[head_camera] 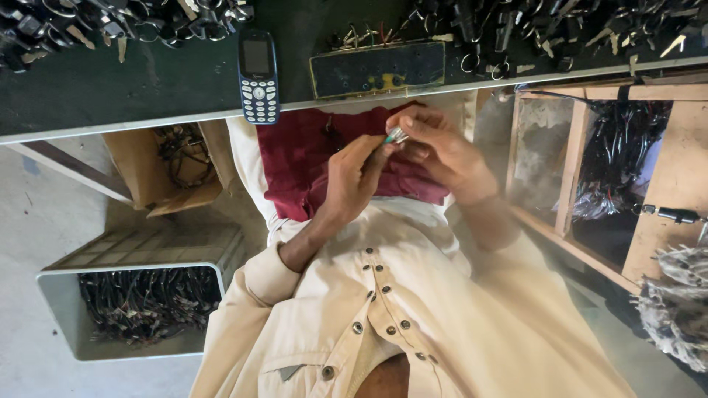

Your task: The person sits at a workbench and connects colored wires into white plastic connector housings, pressing terminals into place by hand and handling a black handheld device. They gather the wired connector, arrange the leads, and set the finished assembly on the bench.

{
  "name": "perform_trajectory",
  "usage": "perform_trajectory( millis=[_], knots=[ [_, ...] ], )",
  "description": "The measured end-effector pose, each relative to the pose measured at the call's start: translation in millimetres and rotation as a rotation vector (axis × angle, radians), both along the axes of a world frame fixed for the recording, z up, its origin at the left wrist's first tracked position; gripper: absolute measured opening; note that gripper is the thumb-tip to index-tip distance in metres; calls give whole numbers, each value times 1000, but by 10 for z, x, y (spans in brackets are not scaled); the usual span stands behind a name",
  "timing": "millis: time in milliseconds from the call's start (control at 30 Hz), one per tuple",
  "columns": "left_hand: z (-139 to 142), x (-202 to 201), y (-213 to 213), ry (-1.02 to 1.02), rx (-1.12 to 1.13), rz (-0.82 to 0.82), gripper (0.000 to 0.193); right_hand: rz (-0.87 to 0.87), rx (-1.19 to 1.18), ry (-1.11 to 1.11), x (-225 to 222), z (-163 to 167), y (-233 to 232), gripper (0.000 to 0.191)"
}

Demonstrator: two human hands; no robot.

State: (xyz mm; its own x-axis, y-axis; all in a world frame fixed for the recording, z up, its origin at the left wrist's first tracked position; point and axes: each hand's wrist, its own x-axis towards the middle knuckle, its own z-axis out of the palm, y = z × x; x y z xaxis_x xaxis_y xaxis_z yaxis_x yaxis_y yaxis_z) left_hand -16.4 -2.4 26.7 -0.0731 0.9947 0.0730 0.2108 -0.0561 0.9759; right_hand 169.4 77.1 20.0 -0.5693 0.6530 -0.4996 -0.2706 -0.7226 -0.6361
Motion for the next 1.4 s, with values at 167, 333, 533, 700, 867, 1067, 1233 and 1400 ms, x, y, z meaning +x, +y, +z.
perform_trajectory(
  millis=[167, 333, 533, 700, 867, 1067, 1233, 1400],
  knots=[
    [-54, 70, -39, -14, 96, 319, 12, -128, 1, 156, -147, -320, -157, 19],
    [-283, -82, 33, -779, -469, 37, 11, -141, 1000, -451, -115, 115, -152, 10],
    [-302, -92, 92, -817, -466, -141, 21, 188, 700, -193, 40, 626, -257, 8],
    [-214, -31, 71, -812, -391, -96, 17, -205, 109, 81, -21, 282, -198, 14],
    [-219, 31, 42, -659, -418, -168, 20, -63, 355, -304, -89, 159, -261, 20],
    [-314, 35, -30, -591, -377, -100, 14, -115, 307, -192, -182, 98, -241, 17],
    [-377, 47, -79, -616, -299, -67, 12, -198, 267, -192, -223, 18, -379, 16],
    [-308, 64, -116, -598, -349, -38, 12, -153, 259, -203, -271, 7, -445, 16]
  ],
)
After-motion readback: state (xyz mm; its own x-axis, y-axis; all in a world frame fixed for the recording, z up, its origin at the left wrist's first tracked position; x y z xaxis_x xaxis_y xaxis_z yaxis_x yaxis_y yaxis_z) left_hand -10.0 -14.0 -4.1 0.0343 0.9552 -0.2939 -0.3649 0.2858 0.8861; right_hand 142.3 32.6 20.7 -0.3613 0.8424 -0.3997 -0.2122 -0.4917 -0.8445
